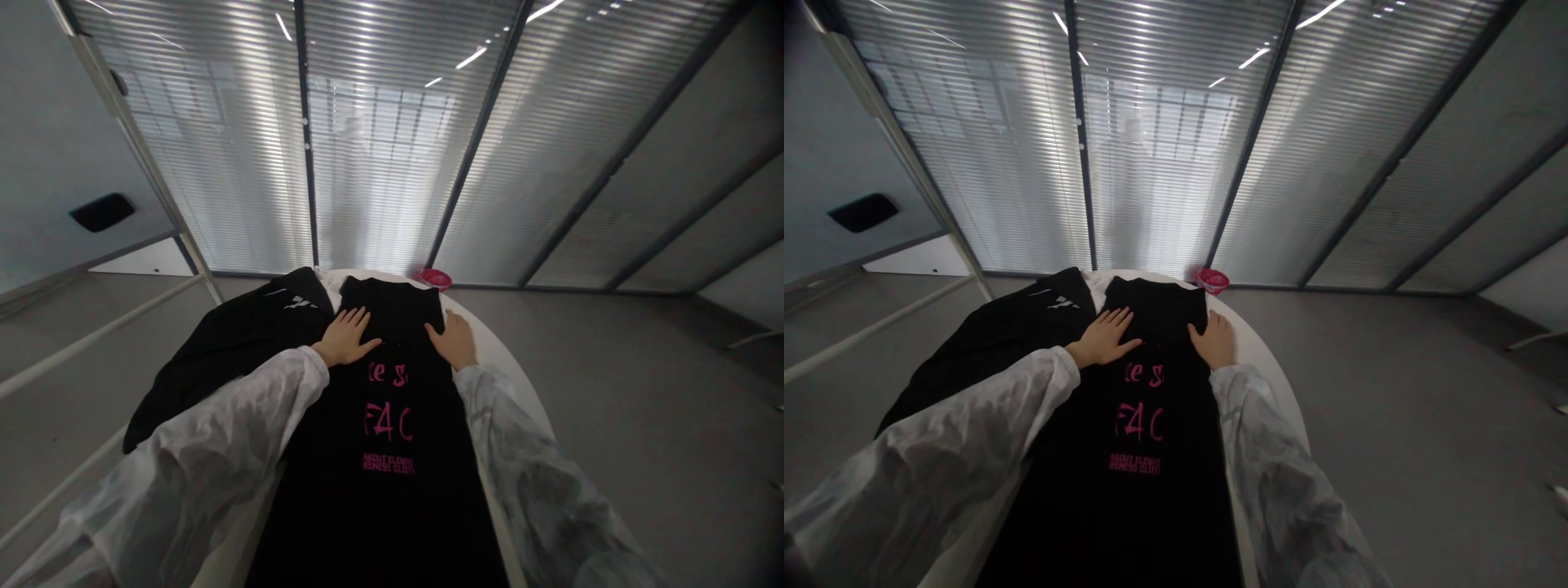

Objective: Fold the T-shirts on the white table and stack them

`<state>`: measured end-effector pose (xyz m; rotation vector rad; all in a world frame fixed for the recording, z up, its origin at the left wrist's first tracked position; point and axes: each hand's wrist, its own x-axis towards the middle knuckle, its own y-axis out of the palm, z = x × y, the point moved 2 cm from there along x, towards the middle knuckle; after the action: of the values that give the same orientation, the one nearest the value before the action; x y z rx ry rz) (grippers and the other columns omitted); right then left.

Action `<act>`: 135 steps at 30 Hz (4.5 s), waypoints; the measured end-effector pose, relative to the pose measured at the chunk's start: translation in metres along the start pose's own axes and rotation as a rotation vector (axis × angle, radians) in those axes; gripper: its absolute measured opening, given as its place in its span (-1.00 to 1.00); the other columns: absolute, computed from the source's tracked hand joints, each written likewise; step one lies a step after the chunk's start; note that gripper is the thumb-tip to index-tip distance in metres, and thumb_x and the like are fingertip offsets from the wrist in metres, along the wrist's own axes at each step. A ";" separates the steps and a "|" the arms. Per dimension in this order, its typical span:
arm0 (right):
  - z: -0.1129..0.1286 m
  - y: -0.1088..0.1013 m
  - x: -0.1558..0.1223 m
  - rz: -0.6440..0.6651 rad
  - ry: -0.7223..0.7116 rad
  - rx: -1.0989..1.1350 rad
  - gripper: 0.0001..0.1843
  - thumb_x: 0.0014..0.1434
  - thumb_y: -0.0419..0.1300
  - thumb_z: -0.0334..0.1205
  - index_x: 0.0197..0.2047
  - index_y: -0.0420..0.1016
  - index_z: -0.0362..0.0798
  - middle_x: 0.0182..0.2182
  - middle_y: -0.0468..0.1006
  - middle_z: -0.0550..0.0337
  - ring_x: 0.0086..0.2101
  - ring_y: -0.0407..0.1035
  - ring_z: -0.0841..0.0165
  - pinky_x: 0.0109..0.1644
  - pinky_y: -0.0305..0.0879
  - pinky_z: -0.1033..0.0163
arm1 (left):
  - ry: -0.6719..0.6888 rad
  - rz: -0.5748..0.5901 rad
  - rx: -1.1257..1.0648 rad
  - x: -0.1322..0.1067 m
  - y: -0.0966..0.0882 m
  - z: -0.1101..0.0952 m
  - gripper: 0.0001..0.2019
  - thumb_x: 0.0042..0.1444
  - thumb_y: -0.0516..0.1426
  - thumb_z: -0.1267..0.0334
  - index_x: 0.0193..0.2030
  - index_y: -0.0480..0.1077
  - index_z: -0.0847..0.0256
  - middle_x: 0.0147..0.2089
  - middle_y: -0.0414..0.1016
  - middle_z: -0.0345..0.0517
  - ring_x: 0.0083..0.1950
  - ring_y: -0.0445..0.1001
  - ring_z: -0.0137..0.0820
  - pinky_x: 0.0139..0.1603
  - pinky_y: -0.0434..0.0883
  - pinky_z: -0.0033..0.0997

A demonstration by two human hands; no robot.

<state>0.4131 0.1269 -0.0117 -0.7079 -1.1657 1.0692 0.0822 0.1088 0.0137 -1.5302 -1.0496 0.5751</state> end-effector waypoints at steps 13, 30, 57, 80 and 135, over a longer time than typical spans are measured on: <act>-0.016 -0.010 0.027 -0.066 0.145 0.166 -0.75 0.31 0.18 -0.18 0.02 0.57 0.03 -0.02 0.66 -0.04 0.01 0.54 0.06 0.20 0.46 -0.04 | -0.013 0.000 -0.016 0.024 0.016 -0.020 -0.14 0.50 -0.08 -0.34 0.68 0.15 0.27 0.73 0.03 0.16 0.74 0.00 -0.01 0.74 -0.11 -0.03; 0.036 -0.069 -0.148 0.369 -0.347 0.101 -0.19 0.59 -0.03 0.23 0.73 -0.05 0.15 0.66 0.02 0.09 0.62 -0.08 0.03 0.67 -0.06 -0.35 | 0.225 0.127 -0.133 -0.076 -0.018 -0.033 -0.27 0.55 0.00 -0.21 0.70 0.14 0.11 0.74 -0.01 0.06 0.75 0.00 -0.09 0.74 -0.09 -0.04; 0.053 -0.181 -0.307 0.485 -0.752 0.351 -0.65 0.39 0.29 -0.21 0.22 0.56 0.04 0.12 0.66 -0.05 0.12 0.52 0.10 0.25 0.48 -0.06 | 0.924 0.211 -0.372 -0.254 -0.070 -0.067 -0.76 0.34 0.20 0.32 0.11 0.54 0.15 -0.02 0.69 0.14 -0.01 0.66 -0.13 0.04 0.58 -0.14; 0.029 -0.172 -0.245 0.658 0.113 0.816 -0.17 0.12 0.41 0.50 0.22 0.70 0.07 0.17 0.69 -0.04 0.22 0.53 -0.10 0.35 0.50 -0.19 | -0.618 0.395 -1.377 -0.182 -0.064 -0.044 -0.34 0.08 0.46 -0.27 0.21 0.63 0.07 0.22 0.70 0.04 0.23 0.66 -0.03 0.09 0.62 -0.22; 0.008 -0.171 -0.267 0.156 -0.269 0.288 -0.73 0.56 0.13 -0.03 0.12 0.58 0.05 -0.08 0.70 -0.05 -0.08 0.64 0.04 0.04 0.66 -0.09 | 0.123 0.237 -0.346 -0.216 -0.056 -0.073 -0.54 0.24 0.15 0.41 0.27 0.31 0.08 0.08 0.66 0.05 0.05 0.69 -0.08 0.07 0.59 -0.14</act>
<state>0.4468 -0.1842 0.0426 -0.4424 -1.1637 1.4641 0.0206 -0.1158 0.0442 -1.9873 -0.9109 0.4687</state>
